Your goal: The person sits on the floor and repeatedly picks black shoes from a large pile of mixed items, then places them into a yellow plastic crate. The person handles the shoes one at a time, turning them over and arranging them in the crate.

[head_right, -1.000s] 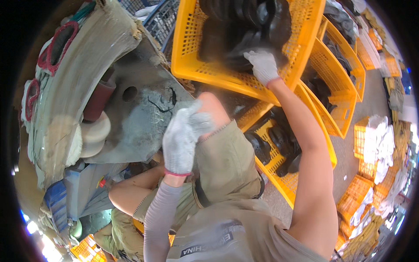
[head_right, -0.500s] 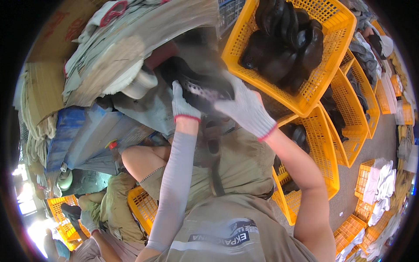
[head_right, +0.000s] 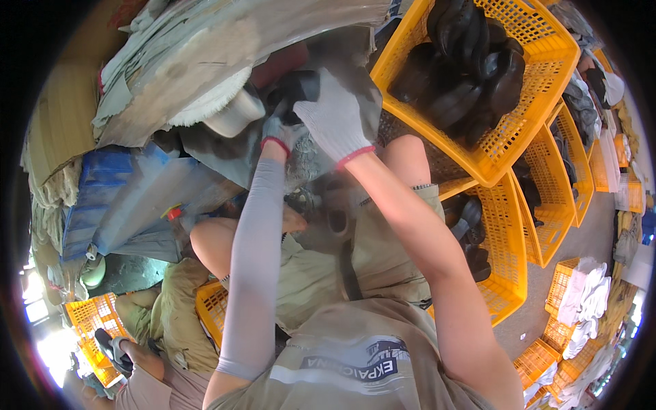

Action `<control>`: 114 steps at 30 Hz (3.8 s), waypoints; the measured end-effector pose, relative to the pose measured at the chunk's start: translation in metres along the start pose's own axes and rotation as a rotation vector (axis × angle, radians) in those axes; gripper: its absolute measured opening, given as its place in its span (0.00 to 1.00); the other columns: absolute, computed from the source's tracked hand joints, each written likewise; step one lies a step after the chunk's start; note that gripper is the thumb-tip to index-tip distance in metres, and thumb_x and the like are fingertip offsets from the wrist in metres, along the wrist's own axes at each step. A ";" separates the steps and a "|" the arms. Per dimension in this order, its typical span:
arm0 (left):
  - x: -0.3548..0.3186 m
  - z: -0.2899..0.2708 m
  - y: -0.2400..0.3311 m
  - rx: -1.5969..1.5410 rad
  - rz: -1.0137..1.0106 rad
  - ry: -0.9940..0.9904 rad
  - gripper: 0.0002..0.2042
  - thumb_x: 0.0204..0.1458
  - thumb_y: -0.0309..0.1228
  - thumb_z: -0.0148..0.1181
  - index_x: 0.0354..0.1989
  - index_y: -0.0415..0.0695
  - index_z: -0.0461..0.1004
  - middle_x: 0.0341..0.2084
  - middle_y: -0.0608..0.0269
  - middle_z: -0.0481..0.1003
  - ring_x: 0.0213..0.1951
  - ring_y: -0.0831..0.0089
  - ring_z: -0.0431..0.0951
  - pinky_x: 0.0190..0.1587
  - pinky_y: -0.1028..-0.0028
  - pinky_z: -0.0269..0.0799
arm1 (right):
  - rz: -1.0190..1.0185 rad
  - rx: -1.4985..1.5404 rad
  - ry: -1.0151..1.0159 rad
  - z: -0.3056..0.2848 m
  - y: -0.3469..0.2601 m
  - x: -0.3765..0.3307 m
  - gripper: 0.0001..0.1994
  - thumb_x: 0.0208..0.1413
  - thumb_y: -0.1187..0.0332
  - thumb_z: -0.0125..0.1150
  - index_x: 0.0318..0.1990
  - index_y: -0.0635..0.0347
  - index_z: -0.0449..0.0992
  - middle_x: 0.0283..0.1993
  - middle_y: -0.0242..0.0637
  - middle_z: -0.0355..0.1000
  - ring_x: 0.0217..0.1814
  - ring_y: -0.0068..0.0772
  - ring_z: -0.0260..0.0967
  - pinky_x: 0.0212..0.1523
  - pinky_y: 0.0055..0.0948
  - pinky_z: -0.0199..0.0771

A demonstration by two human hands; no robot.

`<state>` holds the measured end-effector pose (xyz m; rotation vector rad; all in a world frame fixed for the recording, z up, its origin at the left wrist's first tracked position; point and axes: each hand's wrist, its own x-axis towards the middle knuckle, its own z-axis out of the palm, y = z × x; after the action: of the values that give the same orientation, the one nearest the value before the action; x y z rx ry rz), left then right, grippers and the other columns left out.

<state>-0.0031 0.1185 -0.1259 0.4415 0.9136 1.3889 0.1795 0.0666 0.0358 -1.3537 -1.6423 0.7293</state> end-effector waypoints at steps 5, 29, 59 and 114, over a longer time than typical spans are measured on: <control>-0.062 -0.011 0.015 1.325 0.337 0.404 0.22 0.73 0.42 0.56 0.66 0.40 0.76 0.56 0.45 0.82 0.57 0.49 0.82 0.61 0.59 0.78 | -0.112 -0.179 -0.272 0.023 0.020 0.030 0.23 0.55 0.60 0.66 0.54 0.65 0.83 0.52 0.58 0.82 0.58 0.62 0.79 0.59 0.49 0.80; -0.028 0.026 0.009 -0.419 -0.255 0.099 0.28 0.73 0.51 0.56 0.71 0.42 0.75 0.58 0.49 0.83 0.57 0.54 0.83 0.58 0.57 0.82 | -0.262 -0.083 0.084 -0.010 0.017 -0.031 0.25 0.61 0.65 0.66 0.65 0.62 0.80 0.51 0.56 0.82 0.52 0.59 0.81 0.54 0.45 0.81; -0.133 0.046 0.016 0.564 -0.186 0.272 0.32 0.65 0.59 0.62 0.52 0.35 0.82 0.39 0.59 0.80 0.40 0.69 0.78 0.43 0.63 0.76 | -0.393 -0.501 -0.330 -0.049 0.008 -0.144 0.34 0.54 0.63 0.73 0.68 0.63 0.73 0.52 0.57 0.80 0.55 0.61 0.78 0.56 0.48 0.80; -0.101 0.001 0.043 0.074 0.245 0.185 0.22 0.66 0.46 0.61 0.54 0.36 0.80 0.46 0.50 0.82 0.46 0.57 0.83 0.51 0.62 0.79 | -0.315 -0.247 -0.131 0.067 -0.004 -0.064 0.19 0.59 0.57 0.70 0.51 0.61 0.82 0.43 0.54 0.81 0.43 0.62 0.80 0.44 0.52 0.80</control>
<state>-0.0227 0.0300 -0.0641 0.4995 1.0913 1.6429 0.1210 0.0097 -0.0070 -1.1916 -2.0453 0.4472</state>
